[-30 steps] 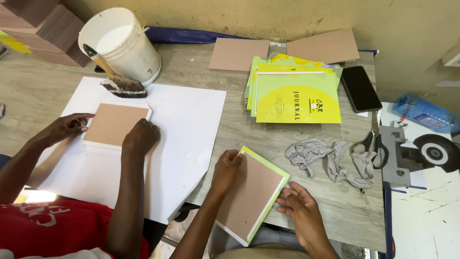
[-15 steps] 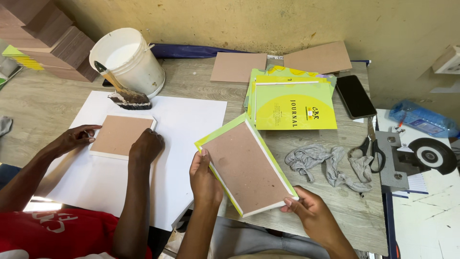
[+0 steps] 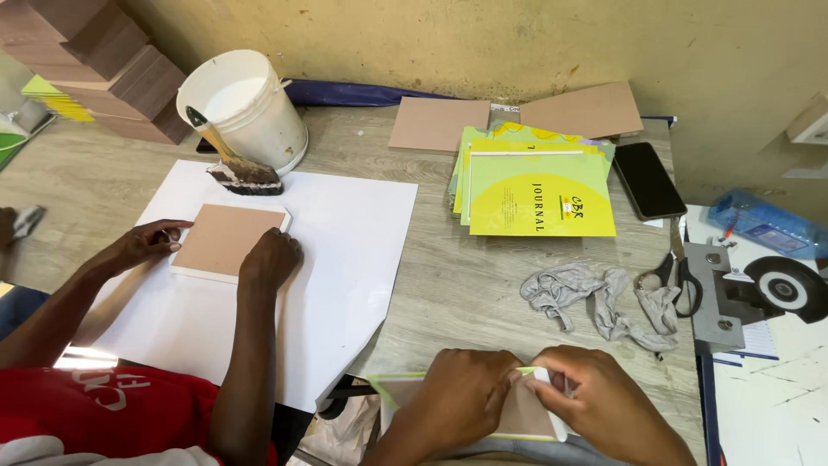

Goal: The person applies glue to the edges of a book cover using a brush and then presses it onto a book block. They smooth the cover with their hands and a cloth, then stack the finished book with others on the table.

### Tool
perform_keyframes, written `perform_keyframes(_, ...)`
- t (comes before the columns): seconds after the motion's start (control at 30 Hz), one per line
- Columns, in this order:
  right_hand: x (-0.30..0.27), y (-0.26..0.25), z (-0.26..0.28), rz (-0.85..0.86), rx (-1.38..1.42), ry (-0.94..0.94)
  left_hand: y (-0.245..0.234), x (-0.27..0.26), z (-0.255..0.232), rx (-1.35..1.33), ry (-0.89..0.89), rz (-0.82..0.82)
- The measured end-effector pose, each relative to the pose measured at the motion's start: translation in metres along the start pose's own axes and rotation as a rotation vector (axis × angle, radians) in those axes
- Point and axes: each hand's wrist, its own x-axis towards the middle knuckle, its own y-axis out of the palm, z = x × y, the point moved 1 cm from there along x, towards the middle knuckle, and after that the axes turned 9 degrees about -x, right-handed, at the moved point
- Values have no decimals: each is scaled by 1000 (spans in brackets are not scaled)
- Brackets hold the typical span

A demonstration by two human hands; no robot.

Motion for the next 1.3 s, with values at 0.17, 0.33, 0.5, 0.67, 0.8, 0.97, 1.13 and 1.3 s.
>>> perform_keyframes(0.17, 3, -3, 1, -35, 137, 93, 9, -6, 5, -65, -35, -47)
perform_keyframes(0.33, 7, -1, 5, -155, 47, -160, 16, -10, 12, -41, -7, -113)
perform_keyframes(0.5, 10, 0, 8, -83, 158, -6, 17, -9, 13, -82, -22, -157)
perform_keyframes(0.67, 18, 3, -5, -142, -17, -173, 28, 0, 19, -103, -50, -23)
perform_keyframes(0.8, 24, 11, -7, -105, -57, -15, 45, 7, 31, -149, -107, -9)
perform_keyframes(0.97, 26, 13, -9, -107, -23, -45, 28, 11, 28, -310, -157, 55)
perform_keyframes(1.13, 33, 17, -7, -128, -45, -286, 18, 12, 35, -480, -219, 178)
perform_keyframes(1.3, 44, 26, -11, -461, -303, -808, 18, 8, 60, -704, -178, 111)
